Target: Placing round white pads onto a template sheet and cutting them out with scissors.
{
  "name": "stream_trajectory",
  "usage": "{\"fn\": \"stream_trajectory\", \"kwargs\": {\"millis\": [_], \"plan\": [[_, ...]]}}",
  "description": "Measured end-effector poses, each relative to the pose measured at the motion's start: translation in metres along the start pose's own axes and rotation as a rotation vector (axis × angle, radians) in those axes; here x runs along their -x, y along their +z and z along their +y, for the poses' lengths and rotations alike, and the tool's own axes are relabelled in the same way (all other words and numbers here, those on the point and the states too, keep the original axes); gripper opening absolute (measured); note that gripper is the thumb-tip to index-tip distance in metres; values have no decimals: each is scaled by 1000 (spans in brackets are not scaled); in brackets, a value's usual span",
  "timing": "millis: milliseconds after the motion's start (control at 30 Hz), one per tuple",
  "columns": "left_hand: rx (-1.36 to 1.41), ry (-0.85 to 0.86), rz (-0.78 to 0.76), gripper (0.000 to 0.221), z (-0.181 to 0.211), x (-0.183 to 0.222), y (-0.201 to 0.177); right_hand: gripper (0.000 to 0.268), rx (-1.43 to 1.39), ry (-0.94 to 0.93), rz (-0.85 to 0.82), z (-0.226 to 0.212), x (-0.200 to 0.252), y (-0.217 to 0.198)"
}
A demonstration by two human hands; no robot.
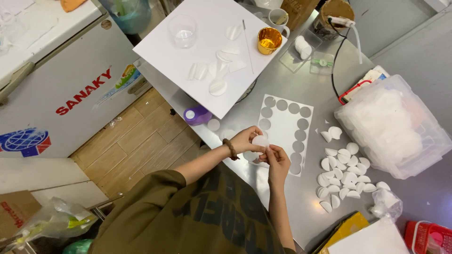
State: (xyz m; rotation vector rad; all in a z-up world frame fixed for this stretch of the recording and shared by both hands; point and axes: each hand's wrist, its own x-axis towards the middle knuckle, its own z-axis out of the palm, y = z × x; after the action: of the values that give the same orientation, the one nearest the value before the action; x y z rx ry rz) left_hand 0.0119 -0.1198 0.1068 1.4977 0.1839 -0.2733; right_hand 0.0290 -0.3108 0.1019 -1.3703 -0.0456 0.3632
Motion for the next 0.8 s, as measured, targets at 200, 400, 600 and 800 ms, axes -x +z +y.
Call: {"fn": "stream_trajectory", "kwargs": {"millis": [200, 400, 600, 800], "plan": [[-325, 311, -135, 65, 87, 32, 1, 17, 0, -46, 86, -33, 13, -16], [-722, 587, -132, 62, 125, 49, 6, 14, -22, -62, -20, -55, 29, -28], [-913, 905, -12, 49, 139, 61, 12, 12, -55, -95, -7, -61, 38, -28], [-981, 985, -9, 47, 165, 77, 18, 10, -14, -134, -31, -82, 50, -26]]}}
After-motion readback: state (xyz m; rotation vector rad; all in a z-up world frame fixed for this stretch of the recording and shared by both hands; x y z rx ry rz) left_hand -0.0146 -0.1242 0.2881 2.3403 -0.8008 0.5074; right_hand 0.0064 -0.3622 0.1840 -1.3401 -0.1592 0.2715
